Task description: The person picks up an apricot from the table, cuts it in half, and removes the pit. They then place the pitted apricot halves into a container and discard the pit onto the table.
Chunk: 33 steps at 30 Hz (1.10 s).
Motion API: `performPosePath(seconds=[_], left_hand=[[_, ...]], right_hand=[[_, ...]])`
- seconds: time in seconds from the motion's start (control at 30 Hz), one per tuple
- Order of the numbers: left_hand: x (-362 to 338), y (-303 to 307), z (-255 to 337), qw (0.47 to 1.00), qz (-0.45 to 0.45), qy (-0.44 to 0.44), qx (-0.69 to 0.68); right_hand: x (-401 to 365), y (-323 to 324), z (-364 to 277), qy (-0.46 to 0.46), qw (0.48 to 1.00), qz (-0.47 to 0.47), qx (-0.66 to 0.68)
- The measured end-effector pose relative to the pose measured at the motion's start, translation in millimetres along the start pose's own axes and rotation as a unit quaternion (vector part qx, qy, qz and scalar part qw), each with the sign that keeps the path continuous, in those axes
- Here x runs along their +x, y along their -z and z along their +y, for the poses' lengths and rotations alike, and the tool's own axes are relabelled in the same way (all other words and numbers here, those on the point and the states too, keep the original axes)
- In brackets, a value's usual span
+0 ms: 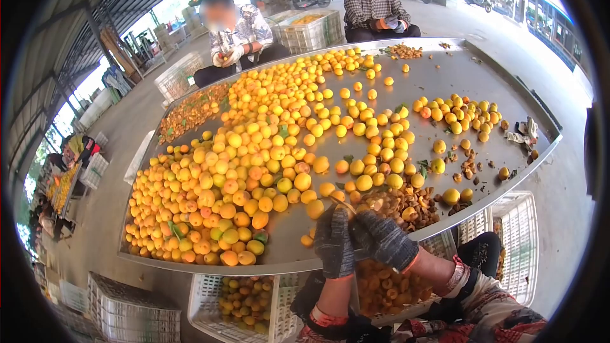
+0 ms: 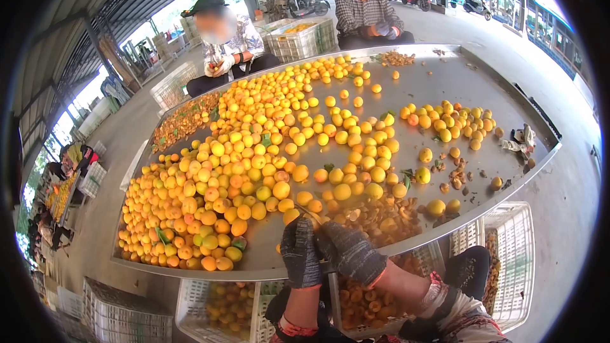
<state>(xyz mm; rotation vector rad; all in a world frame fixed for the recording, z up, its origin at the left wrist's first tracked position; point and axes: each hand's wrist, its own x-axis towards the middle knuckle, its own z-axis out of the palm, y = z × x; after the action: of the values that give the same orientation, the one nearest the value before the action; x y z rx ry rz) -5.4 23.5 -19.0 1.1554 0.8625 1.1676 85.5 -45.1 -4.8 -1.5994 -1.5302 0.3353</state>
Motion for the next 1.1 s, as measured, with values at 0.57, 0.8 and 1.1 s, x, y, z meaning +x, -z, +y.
performPosePath(seconds=[0.57, 0.8, 1.1], left_hand=[[-4.2, -6.2, -5.8, 0.998, -0.006, -0.052, 0.034], [-0.1, -4.9, -4.4, 0.998, -0.066, -0.012, 0.001], [-2.5, -8.7, -2.5, 0.997, -0.034, -0.039, 0.049]], right_hand=[[-6.7, 4.2, 13.2, 0.029, 0.997, -0.044, -0.057], [3.0, 17.9, -10.1, -0.133, 0.979, -0.127, -0.09], [1.5, 29.1, 5.6, 0.19, 0.959, -0.111, -0.175]])
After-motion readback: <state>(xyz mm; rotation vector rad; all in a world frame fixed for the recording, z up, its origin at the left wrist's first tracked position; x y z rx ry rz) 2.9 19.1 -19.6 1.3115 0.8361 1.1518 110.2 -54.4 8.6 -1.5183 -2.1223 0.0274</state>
